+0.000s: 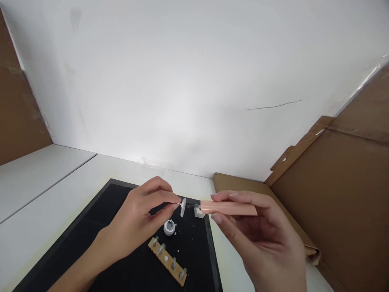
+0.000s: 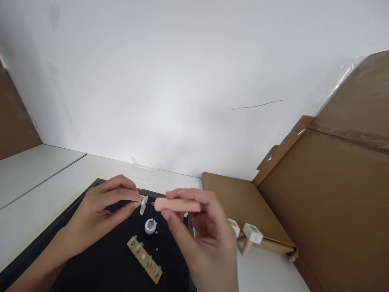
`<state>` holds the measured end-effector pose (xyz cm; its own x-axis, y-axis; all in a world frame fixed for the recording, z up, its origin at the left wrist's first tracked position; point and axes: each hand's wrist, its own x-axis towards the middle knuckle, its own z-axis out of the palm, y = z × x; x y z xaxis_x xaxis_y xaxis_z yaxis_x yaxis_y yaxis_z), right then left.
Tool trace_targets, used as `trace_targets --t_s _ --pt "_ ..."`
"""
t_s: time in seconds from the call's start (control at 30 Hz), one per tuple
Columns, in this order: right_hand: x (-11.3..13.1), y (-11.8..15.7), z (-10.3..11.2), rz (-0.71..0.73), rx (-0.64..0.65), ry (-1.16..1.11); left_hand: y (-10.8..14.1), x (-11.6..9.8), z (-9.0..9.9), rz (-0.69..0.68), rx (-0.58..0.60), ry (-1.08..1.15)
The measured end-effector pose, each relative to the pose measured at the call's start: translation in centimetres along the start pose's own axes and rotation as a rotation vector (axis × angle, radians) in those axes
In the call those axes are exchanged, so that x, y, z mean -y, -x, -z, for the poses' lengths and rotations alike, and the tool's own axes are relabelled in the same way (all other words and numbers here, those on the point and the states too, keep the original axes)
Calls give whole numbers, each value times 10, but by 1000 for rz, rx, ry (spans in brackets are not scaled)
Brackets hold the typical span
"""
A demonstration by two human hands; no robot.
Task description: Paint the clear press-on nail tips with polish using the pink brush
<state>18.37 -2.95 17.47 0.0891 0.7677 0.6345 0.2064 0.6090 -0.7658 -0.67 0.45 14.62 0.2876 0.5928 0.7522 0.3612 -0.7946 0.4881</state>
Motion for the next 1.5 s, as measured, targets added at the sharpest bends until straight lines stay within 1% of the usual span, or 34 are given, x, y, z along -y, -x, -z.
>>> trace_targets --t_s 0.1,0.2,0.37,0.5,0.73,0.83,0.93,1.03,1.13,1.23,1.3,1.4,1.47,1.5 --pt "-3 -3 1 -50 73 -50 1 -1 1 31 13 22" --pt "-6 -5 2 -26 124 -72 1 -2 2 59 23 44" --pt "-9 -2 4 58 209 -69 -1 -4 3 105 62 102" --pt "-12 0 4 158 271 8 -2 -7 3 142 102 147" --pt "-10 0 3 324 335 88 0 -7 4 188 132 194" --pt "-9 1 2 367 322 71 0 -6 4 207 149 192" --pt "-7 3 2 344 271 9 0 -6 3 218 146 211" --pt "-6 4 4 313 301 -13 0 -6 4 223 152 228" --pt "-7 3 5 337 327 42 0 -7 4 212 177 258" --pt "-6 3 4 356 260 77 0 -7 5 209 176 289" --pt "-4 4 3 344 226 41 0 -7 5 215 175 301" --pt "0 4 4 310 294 -7 0 -7 5 220 188 322" --pt "0 3 5 301 341 21 -1 -7 6 224 199 341" --pt "-2 2 5 310 340 48 -1 -7 6 227 203 354"
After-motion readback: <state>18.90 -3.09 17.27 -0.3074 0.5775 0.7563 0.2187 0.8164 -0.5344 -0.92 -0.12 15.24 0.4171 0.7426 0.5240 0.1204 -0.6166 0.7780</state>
